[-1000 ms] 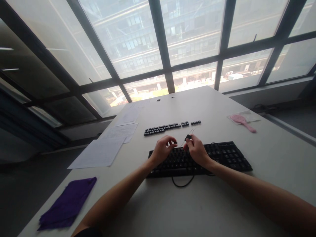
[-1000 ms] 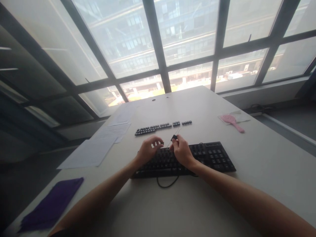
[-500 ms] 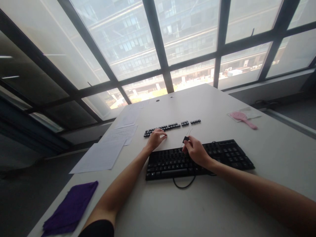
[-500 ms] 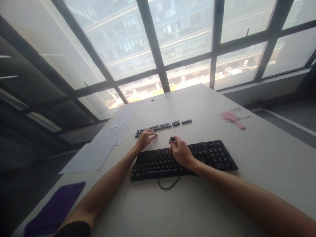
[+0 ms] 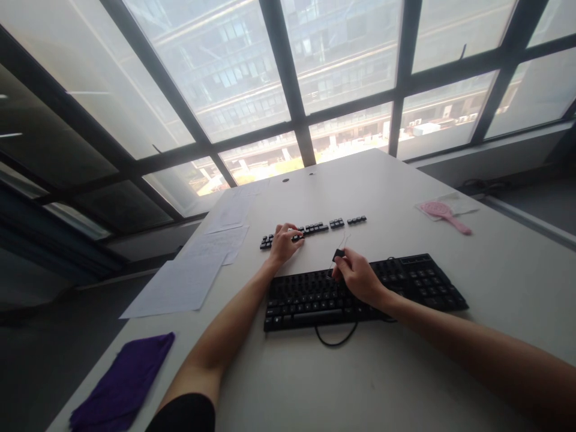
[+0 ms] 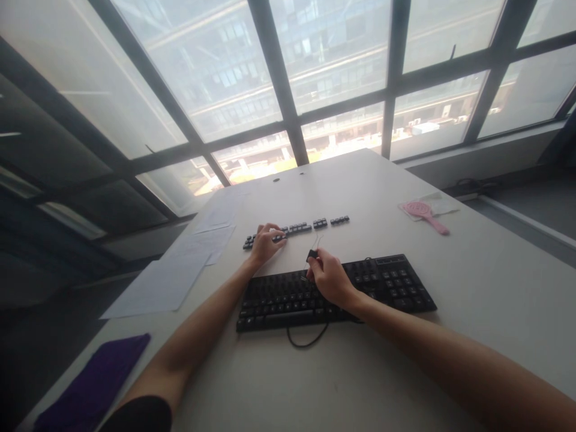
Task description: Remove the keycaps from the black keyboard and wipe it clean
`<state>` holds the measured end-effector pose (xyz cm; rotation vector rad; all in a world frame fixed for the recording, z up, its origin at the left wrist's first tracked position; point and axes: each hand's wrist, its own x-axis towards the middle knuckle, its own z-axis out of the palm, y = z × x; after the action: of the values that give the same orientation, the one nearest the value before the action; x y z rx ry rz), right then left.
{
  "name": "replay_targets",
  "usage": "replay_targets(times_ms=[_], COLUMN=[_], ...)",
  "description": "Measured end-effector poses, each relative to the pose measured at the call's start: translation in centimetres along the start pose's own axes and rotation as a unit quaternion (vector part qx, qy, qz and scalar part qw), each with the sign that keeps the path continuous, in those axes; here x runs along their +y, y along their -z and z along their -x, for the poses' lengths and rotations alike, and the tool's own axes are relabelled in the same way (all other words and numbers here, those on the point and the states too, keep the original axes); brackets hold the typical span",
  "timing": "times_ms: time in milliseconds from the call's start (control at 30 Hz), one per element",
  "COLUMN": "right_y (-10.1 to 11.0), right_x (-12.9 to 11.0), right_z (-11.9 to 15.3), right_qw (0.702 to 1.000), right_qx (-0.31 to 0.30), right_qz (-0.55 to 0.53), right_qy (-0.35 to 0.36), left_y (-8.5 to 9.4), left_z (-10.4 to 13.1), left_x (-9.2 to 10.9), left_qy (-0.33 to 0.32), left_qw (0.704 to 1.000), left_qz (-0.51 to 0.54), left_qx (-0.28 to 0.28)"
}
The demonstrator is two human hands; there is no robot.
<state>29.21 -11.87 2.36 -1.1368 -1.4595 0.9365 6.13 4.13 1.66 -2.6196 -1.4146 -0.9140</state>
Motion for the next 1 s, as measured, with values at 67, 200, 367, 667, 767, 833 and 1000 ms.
replay_targets(times_ms=[67, 200, 367, 667, 767, 833, 1000], right_y=[0.0, 0.1, 0.0, 0.2, 0.4, 0.6, 1.2], right_x=[0.0, -0.1, -0.2, 0.3, 0.3, 0.1, -0.3], right_z=[0.0, 0.0, 0.0, -0.4, -0.6, -0.5, -0.4], right_qw=[1.000, 1.000, 1.000, 0.998, 0.998, 0.999, 0.997], right_qx=[0.000, -0.003, -0.004, 0.030, 0.039, 0.014, -0.028], right_qz=[-0.001, -0.004, -0.010, -0.051, -0.055, -0.025, 0.061], right_qy=[0.000, -0.002, -0.002, 0.012, 0.016, 0.026, 0.044], left_y=[-0.1, -0.1, -0.1, 2.1, 4.1, 4.9, 4.0], left_z=[0.0, -0.1, 0.0, -0.8, -0.8, 0.2, 5.9], left_x=[-0.1, -0.3, -0.4, 0.8, 3.4, 6.2, 13.1], left_qy=[0.002, 0.006, 0.013, 0.027, 0.006, 0.006, 0.000], left_qw=[1.000, 1.000, 1.000, 1.000, 0.998, 0.994, 0.985], left_qz=[-0.001, 0.000, 0.002, 0.014, 0.058, 0.100, 0.131], left_qx=[-0.001, -0.001, 0.001, 0.004, -0.014, -0.039, -0.113])
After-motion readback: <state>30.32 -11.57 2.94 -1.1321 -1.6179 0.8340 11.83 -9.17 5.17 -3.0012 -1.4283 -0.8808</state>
